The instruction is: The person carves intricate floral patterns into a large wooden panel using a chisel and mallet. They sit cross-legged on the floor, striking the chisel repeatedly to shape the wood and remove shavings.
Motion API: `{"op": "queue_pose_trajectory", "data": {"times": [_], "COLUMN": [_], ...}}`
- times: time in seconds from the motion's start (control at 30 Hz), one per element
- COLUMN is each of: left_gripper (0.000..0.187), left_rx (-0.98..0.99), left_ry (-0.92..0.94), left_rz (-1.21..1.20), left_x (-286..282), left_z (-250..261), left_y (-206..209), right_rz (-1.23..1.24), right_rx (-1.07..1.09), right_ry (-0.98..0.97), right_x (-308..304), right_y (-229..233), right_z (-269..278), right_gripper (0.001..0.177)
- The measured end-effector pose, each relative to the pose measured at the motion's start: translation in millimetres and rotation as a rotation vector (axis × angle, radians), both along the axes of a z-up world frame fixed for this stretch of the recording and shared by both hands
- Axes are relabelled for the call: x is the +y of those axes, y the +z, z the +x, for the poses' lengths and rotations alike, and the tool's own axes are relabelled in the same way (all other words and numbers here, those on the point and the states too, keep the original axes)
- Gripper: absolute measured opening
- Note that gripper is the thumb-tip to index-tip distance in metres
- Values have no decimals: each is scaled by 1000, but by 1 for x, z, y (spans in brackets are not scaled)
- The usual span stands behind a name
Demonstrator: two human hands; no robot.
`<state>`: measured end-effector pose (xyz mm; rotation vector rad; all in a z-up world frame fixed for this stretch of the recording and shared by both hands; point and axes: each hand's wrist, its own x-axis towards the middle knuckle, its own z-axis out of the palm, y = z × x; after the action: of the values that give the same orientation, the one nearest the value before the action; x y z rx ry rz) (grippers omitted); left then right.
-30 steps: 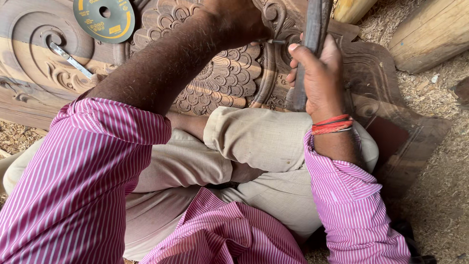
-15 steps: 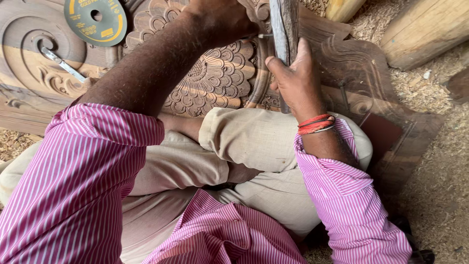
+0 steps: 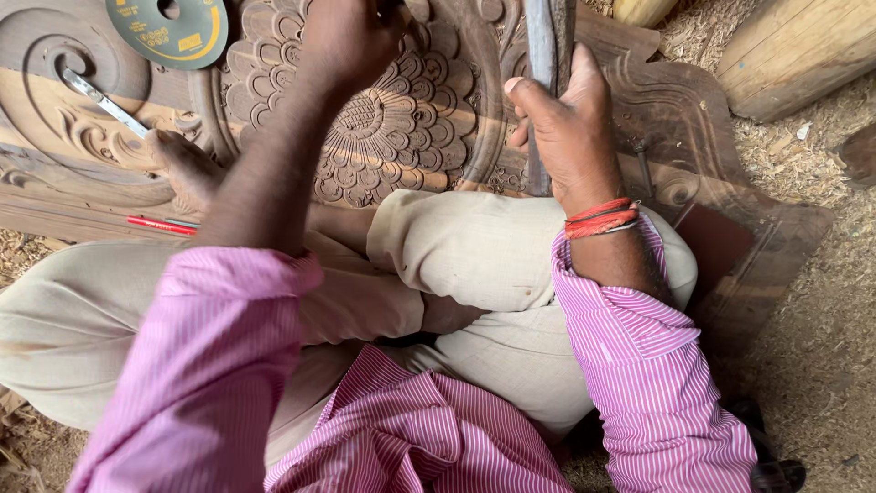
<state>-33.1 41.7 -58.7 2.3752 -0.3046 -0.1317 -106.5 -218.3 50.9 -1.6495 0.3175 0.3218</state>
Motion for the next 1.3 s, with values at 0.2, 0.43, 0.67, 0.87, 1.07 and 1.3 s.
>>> {"op": "queue_pose_trajectory", "data": {"times": [0.2,0.43,0.67,0.87,1.07,1.3], "left_gripper": [11,18,6,13,24,24], "left_rx": [-121,-10,-124,81,88,103], "left_ry": [201,366,169,-65,16,-72], "left_rz": [66,226,507,661,668,633], "left_x": [-9,-23,-75,-76,-82,-75], "left_z": [-16,-51,-101,-104,-102,-95], "left_y": [-18,-8,-14,-11,-3,5], "right_rz": [0,-31,0,39,20,20], "right_rx": [44,62,82,75,88,117], "right_ry": [-18,8,-6,-17,-18,-18], "right_x": [-3,-4,-5,-10,-9,-10], "right_y": [6,11,12,11,8,5], "right_z": [0,2,1,-1,2,2], "right_gripper": [30,33,34,30,27,27]}}
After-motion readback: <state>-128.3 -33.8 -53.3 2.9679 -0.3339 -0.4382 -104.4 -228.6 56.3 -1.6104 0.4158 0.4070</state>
